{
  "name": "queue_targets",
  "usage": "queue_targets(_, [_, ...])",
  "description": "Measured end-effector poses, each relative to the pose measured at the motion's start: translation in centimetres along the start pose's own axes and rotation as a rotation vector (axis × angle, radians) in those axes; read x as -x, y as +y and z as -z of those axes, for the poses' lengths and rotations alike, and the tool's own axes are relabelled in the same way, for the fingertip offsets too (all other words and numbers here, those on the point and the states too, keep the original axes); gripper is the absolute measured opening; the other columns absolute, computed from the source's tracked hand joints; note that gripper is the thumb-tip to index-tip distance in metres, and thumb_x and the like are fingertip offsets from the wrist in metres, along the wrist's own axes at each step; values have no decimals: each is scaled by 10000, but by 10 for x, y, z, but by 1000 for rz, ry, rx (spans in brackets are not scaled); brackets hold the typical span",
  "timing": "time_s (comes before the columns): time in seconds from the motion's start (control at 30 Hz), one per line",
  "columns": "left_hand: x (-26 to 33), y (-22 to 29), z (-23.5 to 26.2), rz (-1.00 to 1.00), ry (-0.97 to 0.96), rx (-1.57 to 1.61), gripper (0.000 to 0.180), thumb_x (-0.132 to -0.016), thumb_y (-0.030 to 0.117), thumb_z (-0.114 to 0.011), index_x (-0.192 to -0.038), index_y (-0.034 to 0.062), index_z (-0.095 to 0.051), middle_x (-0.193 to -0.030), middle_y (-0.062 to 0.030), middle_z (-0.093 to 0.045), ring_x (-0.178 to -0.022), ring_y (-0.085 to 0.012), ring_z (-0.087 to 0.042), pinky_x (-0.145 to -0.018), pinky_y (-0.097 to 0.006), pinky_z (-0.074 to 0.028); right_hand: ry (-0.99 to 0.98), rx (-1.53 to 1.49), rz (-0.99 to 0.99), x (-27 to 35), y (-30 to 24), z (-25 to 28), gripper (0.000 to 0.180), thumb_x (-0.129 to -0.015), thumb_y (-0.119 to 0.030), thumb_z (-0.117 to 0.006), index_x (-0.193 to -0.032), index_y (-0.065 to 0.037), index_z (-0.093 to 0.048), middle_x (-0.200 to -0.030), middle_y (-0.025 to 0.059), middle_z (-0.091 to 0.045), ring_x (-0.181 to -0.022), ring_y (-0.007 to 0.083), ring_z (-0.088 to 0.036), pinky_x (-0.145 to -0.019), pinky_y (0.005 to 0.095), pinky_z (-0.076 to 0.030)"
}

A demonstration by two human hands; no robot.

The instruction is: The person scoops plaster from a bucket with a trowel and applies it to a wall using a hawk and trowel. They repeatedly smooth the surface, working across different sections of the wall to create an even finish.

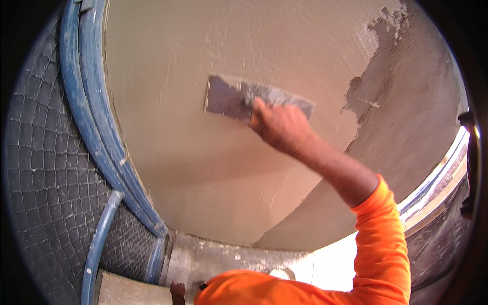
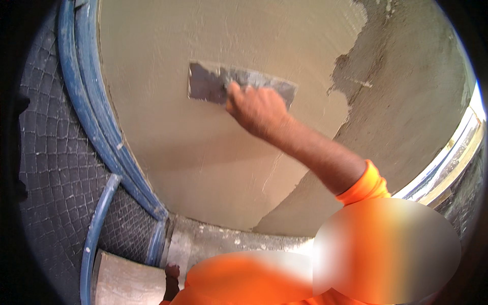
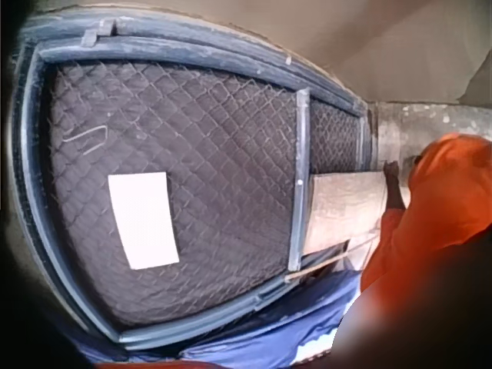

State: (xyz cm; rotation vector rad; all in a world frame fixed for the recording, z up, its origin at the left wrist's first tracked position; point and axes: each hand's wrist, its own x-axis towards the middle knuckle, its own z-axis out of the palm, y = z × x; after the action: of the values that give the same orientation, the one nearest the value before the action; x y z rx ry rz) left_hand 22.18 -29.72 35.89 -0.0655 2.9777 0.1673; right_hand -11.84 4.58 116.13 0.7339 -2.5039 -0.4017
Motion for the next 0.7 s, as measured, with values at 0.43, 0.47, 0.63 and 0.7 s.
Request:
queue_targets(0.43, [90,-26,51,623,16,871,378,-849,200,-664,-1203,75,-700,-1127,-175,-740,-1073,-317,-698,-960,-413,-541,-243,-190,-110,110,-94,-236,307,-1016,-347,-570,-1002,-47,-507,-852,169,-703,-740,319,-744,-572,439,-597])
queue_targets(0.47, [95,-28,55,679,-25,922,421,-839,201,-676,-1239,69,-684,-1158,-191,-732,-1090,-326,-696,-967,-410,-541,-242,-201,-95,118,-95,-249,309,-1017,-353,-568,-1003,-48,-513,-851,169,-707,-738,320,-745,-574,442,-595])
queue_targets(0.63, [111,-37,63,686,-81,859,399,-846,206,-668,-1224,81,-695,-1137,-192,-736,-1067,-328,-701,-951,-419,-546,-243,-156,-19,170,-108,-326,312,-1028,-365,-542,-1018,-54,-542,-832,158,-720,-730,318,-747,-571,434,-589])
queue_targets(0.7, [112,-36,65,683,-85,849,401,-847,211,-667,-1227,82,-694,-1138,-199,-735,-1071,-331,-700,-953,-419,-546,-362,-132,-11,198,-117,-358,315,-1036,-367,-515,-1060,-57,-570,-855,149,-741,-743,306,-751,-596,434,-590])
